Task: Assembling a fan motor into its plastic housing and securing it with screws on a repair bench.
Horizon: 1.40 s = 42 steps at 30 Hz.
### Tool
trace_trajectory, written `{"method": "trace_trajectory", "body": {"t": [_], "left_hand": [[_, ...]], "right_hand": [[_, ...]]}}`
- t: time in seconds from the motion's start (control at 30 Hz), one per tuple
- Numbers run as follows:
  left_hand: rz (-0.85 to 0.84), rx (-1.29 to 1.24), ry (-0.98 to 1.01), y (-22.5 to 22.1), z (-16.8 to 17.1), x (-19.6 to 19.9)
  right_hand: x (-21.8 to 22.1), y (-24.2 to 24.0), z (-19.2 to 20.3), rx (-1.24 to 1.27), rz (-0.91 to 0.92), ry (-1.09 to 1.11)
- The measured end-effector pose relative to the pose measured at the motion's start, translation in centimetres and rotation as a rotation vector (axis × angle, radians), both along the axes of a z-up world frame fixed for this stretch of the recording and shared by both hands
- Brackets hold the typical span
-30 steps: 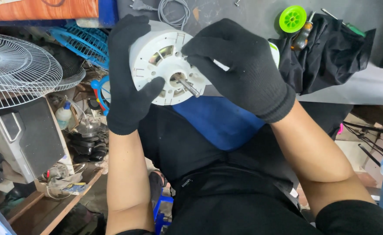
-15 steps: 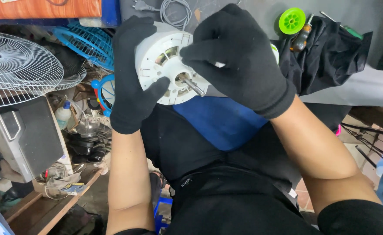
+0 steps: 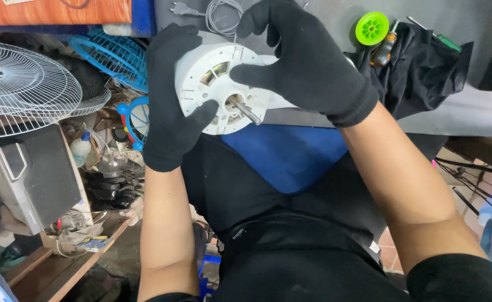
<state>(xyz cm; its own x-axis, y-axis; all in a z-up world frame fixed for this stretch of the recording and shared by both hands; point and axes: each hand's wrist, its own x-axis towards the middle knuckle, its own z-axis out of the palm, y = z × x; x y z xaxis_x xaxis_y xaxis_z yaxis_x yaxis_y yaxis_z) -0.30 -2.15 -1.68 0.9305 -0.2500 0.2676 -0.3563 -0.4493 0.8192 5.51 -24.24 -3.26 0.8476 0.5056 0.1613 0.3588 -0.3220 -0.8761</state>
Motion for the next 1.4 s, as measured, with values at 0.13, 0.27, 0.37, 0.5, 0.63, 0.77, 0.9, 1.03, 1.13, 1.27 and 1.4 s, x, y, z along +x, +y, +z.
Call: {"method": "trace_trajectory", "body": {"t": [0.13,0.27,0.37,0.5,0.63,0.77,0.9,1.03,1.13,1.27,1.4], "left_hand": [[0.006,0.008,-0.009,0.2,-0.2,0.0],[0.019,0.008,-0.041,0.2,-0.8,0.1],[0.027,0.027,-0.034,0.5,-1.0,-0.1],[0.013,0.023,-0.053,0.2,-0.8,0.1],[0.016,0.004,-0.055,0.5,-1.4,-0.1],[0.014,0.020,-0.070,0.7,-1.5,0.0],[0.011,0.008,-0.068,0.8,-1.7,0.2],[0.007,0.008,-0.099,0.6,-1.6,0.5],[-0.003,-0.001,-0.107,0.6,-1.6,0.6],[0.008,-0.011,-0.106,0.6,-1.9,0.6],[0.002,0.002,-0.111,0.8,-2.0,0.5]], "right_hand": [[-0.2,0.5,-0.5,0.143,0.060,0.112],[-0.5,0.6,-0.9,0.287,0.010,0.445],[-0.9,0.3,-0.9,0.440,-0.059,0.541],[-1.1,0.3,-1.2,0.387,0.007,0.358],[-1.5,0.7,-1.1,0.127,-0.083,-0.002],[-1.6,-1.3,-1.4,0.440,-0.157,0.178],[-0.9,-7.8,-5.3,0.281,-0.434,0.003],[-2.1,-15.9,-8.5,-0.315,-0.607,-0.074],[-3.2,-16.4,-8.3,-0.509,-0.632,0.173],[-3.3,-16.5,-14.9,-0.550,-0.603,0.173],[-3.4,-15.8,-15.2,-0.550,-0.687,-0.007]]}}
